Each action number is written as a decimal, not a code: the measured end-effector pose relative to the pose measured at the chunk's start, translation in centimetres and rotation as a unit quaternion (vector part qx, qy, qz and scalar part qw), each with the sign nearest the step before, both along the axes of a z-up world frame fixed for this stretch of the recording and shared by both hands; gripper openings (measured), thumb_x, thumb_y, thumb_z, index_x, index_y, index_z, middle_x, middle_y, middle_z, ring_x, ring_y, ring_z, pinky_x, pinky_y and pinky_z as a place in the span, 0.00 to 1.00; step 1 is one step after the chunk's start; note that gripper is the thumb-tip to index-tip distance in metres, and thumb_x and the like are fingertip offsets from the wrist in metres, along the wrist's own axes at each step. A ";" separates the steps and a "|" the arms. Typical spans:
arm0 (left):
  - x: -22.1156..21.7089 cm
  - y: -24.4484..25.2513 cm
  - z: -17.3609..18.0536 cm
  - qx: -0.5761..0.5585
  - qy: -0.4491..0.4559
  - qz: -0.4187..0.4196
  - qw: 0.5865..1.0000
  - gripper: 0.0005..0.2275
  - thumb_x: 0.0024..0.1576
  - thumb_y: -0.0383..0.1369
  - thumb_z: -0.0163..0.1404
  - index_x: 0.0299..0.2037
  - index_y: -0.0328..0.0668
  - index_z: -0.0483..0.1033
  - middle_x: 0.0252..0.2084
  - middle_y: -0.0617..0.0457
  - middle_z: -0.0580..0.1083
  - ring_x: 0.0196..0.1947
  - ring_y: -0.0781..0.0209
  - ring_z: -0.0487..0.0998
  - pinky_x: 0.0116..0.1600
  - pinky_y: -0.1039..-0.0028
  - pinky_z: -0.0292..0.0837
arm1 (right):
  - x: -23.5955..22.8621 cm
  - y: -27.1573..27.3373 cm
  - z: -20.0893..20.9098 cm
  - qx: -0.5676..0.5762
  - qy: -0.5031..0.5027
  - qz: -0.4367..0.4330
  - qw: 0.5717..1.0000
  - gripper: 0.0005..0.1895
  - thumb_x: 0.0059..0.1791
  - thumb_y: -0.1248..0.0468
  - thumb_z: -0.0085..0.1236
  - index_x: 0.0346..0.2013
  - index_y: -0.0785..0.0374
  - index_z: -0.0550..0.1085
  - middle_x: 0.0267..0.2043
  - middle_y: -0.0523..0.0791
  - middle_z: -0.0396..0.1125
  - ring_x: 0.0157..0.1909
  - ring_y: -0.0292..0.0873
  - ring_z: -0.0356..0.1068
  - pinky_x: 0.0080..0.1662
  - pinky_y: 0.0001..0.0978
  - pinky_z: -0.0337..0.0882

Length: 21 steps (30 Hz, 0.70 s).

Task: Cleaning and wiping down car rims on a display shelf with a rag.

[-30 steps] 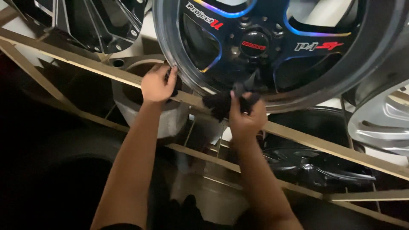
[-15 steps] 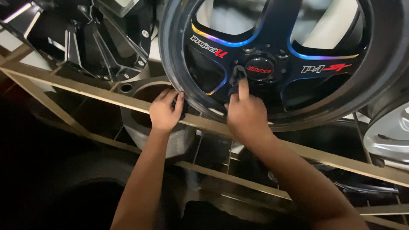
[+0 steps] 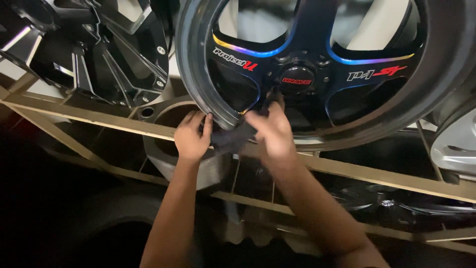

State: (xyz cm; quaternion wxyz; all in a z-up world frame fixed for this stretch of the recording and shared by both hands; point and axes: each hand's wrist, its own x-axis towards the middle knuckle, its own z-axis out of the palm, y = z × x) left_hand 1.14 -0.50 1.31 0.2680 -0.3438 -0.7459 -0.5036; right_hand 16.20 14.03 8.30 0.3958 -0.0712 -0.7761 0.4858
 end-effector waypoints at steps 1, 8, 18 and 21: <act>-0.2 0.0 -0.2 0.020 0.001 -0.011 1.000 0.09 0.59 0.34 0.57 0.44 0.39 0.80 0.42 0.43 0.78 0.38 0.41 0.80 0.41 0.61 0.75 | -0.1 -0.4 -0.1 -0.147 0.002 0.027 0.989 0.28 0.51 0.63 0.62 0.63 0.74 0.70 0.60 0.71 0.59 0.48 0.66 0.56 0.50 0.54 0.52; -0.4 0.3 -0.7 0.004 0.025 -0.013 1.000 0.09 0.53 0.31 0.56 0.42 0.40 0.82 0.43 0.42 0.78 0.38 0.40 0.79 0.42 0.61 0.75 | 0.3 -5.0 2.5 -0.170 0.172 0.051 0.969 0.26 0.53 0.64 0.59 0.63 0.73 0.65 0.56 0.56 0.68 0.58 0.55 0.65 0.65 0.46 0.62; 0.0 -0.1 0.1 0.002 0.021 -0.018 1.000 0.07 0.62 0.33 0.55 0.42 0.38 0.80 0.40 0.43 0.77 0.37 0.40 0.78 0.40 0.60 0.74 | 3.0 -0.4 6.1 0.336 -0.158 -0.144 0.917 0.38 0.48 0.57 0.65 0.65 0.77 0.64 0.69 0.62 0.52 0.59 0.68 0.67 0.59 0.50 0.68; -0.1 -0.2 0.2 -0.003 0.021 -0.027 0.999 0.07 0.63 0.33 0.54 0.43 0.37 0.80 0.39 0.43 0.77 0.37 0.39 0.78 0.40 0.59 0.73 | 4.1 -0.1 8.4 0.408 -0.325 -0.118 0.845 0.34 0.46 0.56 0.63 0.60 0.74 0.68 0.69 0.60 0.54 0.42 0.64 0.73 0.44 0.51 0.74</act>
